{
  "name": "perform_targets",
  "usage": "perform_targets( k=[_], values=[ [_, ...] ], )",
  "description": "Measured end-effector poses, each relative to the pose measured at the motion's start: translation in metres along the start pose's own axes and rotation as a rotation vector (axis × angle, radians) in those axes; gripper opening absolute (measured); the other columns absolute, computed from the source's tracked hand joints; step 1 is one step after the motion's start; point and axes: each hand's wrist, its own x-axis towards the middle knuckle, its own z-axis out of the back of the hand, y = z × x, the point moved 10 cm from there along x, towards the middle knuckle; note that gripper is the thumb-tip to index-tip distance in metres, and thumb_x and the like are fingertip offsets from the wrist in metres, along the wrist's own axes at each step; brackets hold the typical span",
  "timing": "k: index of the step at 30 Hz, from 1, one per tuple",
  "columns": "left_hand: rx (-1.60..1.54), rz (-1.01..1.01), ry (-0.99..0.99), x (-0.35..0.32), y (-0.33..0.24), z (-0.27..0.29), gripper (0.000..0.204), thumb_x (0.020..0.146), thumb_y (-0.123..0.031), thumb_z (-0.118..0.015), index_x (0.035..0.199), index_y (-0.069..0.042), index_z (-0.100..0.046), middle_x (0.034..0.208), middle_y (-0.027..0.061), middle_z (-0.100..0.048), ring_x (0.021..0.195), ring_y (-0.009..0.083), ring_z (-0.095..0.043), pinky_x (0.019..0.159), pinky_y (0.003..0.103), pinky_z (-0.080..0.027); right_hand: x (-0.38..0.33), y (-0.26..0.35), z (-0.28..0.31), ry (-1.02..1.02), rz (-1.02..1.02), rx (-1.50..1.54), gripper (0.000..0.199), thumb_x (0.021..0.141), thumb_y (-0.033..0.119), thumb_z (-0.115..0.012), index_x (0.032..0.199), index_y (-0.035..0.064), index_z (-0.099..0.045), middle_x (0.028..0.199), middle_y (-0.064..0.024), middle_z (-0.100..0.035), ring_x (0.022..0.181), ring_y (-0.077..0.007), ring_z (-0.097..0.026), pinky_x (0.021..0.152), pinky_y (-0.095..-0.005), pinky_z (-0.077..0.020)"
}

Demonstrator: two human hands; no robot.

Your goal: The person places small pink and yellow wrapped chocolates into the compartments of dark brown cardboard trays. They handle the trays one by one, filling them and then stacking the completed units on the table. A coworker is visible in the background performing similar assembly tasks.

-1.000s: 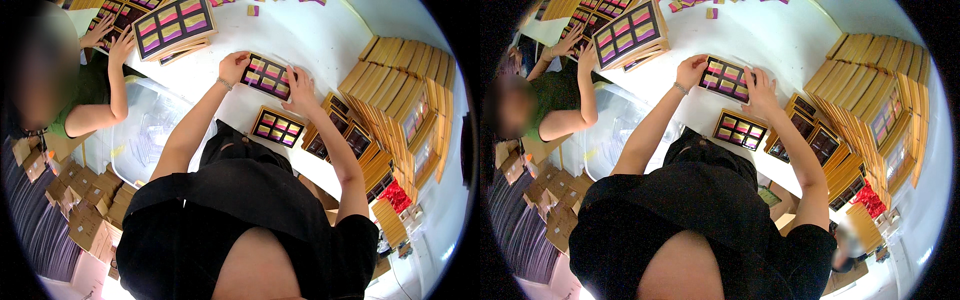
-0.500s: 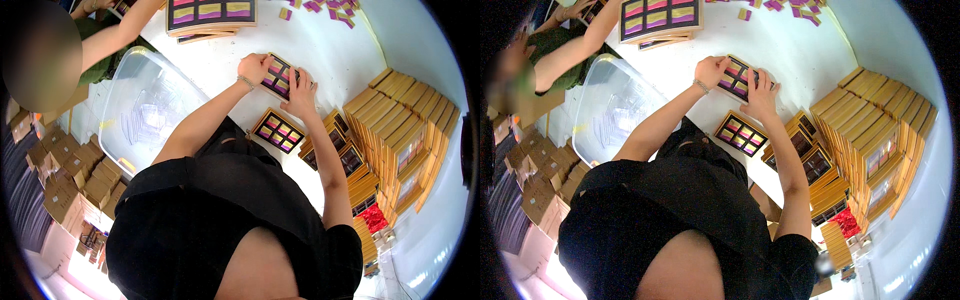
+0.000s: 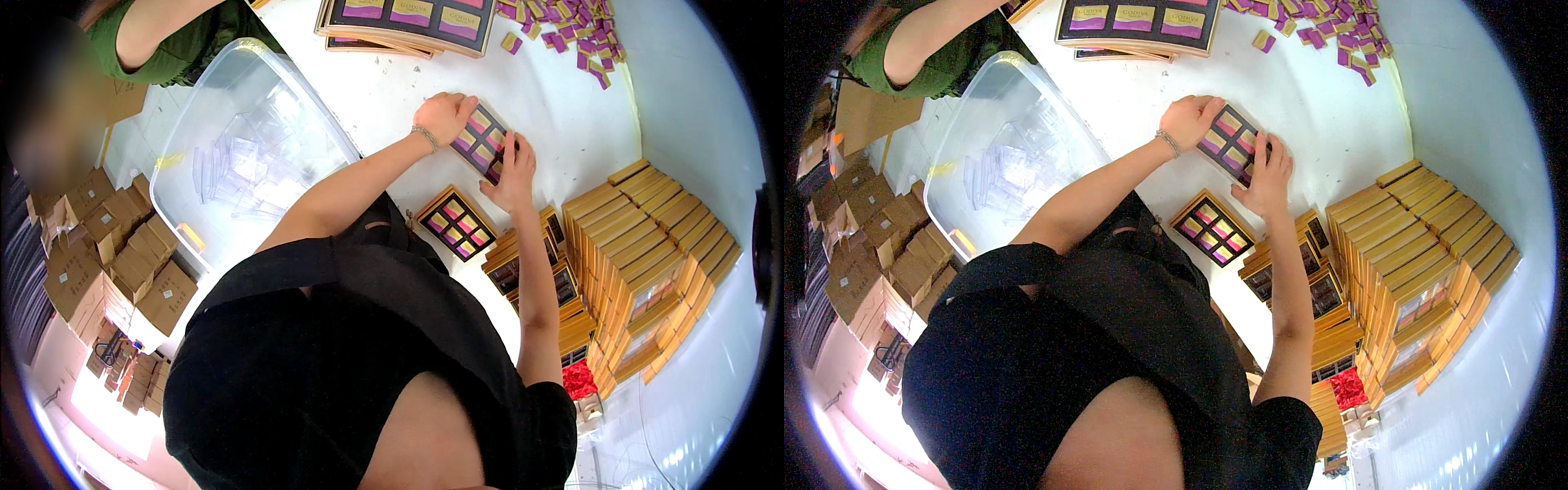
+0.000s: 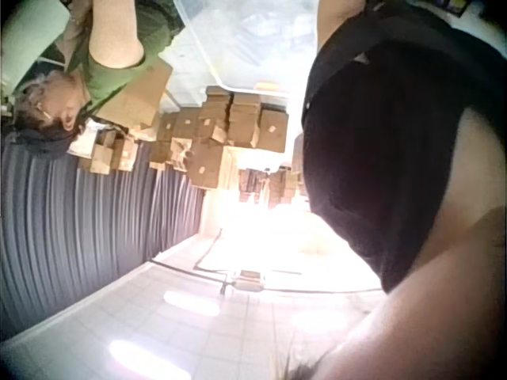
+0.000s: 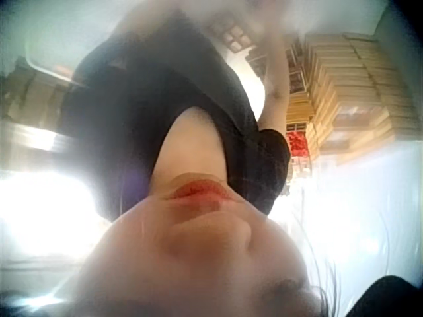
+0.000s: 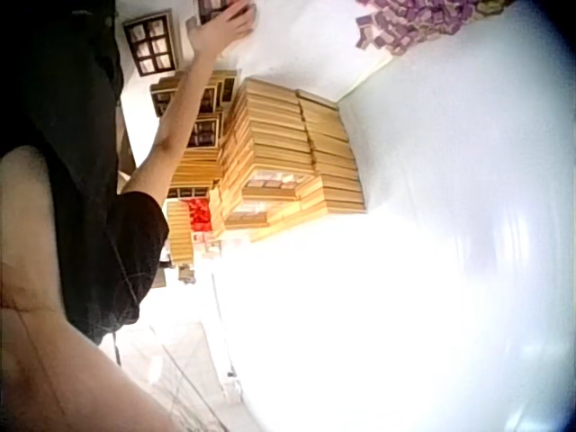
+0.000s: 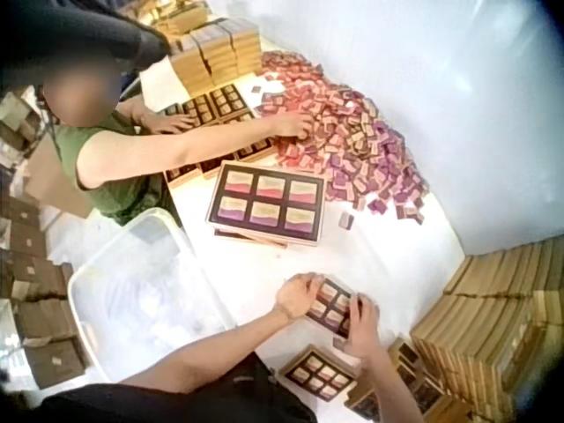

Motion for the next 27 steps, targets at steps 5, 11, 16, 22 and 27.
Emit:
perform_targets(
  k=[5, 11, 16, 22, 27],
  values=[
    [0.017, 0.075, 0.059, 0.004, 0.006, -0.005, 0.060, 0.095, -0.050, -0.032, 0.086, -0.003, -0.069, 0.093, 0.0226, -0.065, 0.084, 0.0389, -0.063, 0.077, 0.046, -0.049, 0.001, -0.006, 0.006, -0.007, -0.003, 0.005, 0.113, 0.052, 0.024, -0.081, 0.145, 0.0072, -0.020, 0.140, -0.0211, -0.027, 0.129, -0.0410, -0.028, 0.104, -0.0579, -0.0232],
    [0.047, 0.011, 0.058, 0.001, 0.001, -0.009, 0.053, 0.095, -0.047, -0.035, 0.096, -0.007, -0.070, 0.095, 0.0197, -0.065, 0.093, 0.0363, -0.061, 0.083, 0.043, -0.048, 0.010, -0.001, -0.003, 0.105, -0.087, -0.066, 0.113, 0.054, 0.025, -0.081, 0.147, 0.0107, -0.018, 0.143, -0.0187, -0.024, 0.133, -0.0398, -0.024, 0.103, -0.0670, -0.0200],
    [-0.004, -0.028, 0.017, 0.000, 0.004, -0.011, 0.046, 0.096, -0.043, -0.037, 0.102, -0.011, -0.070, 0.097, 0.0166, -0.065, 0.097, 0.0335, -0.058, 0.087, 0.041, -0.047, 0.003, -0.010, -0.002, 0.126, -0.078, -0.068, 0.114, 0.054, 0.026, -0.081, 0.147, 0.0122, -0.016, 0.144, -0.0175, -0.024, 0.134, -0.0391, -0.023, 0.103, -0.0686, -0.0188],
    [0.059, -0.027, 0.035, 0.003, 0.008, -0.018, 0.042, 0.094, -0.043, -0.040, 0.106, -0.016, -0.071, 0.099, 0.0142, -0.064, 0.095, 0.0306, -0.060, 0.084, 0.040, -0.049, 0.002, -0.010, -0.002, 0.044, 0.026, -0.022, 0.112, 0.055, 0.027, -0.082, 0.146, 0.0104, -0.019, 0.143, -0.0185, -0.024, 0.132, -0.0412, -0.024, 0.100, -0.0681, -0.0225],
    [0.021, -0.055, -0.045, 0.000, 0.008, -0.013, 0.040, 0.093, -0.041, -0.046, 0.103, -0.010, -0.070, 0.093, 0.0126, -0.064, 0.091, 0.0292, -0.061, 0.083, 0.038, -0.048, 0.009, -0.001, -0.004, 0.036, -0.020, -0.151, 0.107, 0.058, 0.036, -0.082, 0.144, 0.0087, -0.024, 0.141, -0.0198, -0.027, 0.130, -0.0403, -0.026, 0.097, -0.0701, -0.0220]
  ],
)
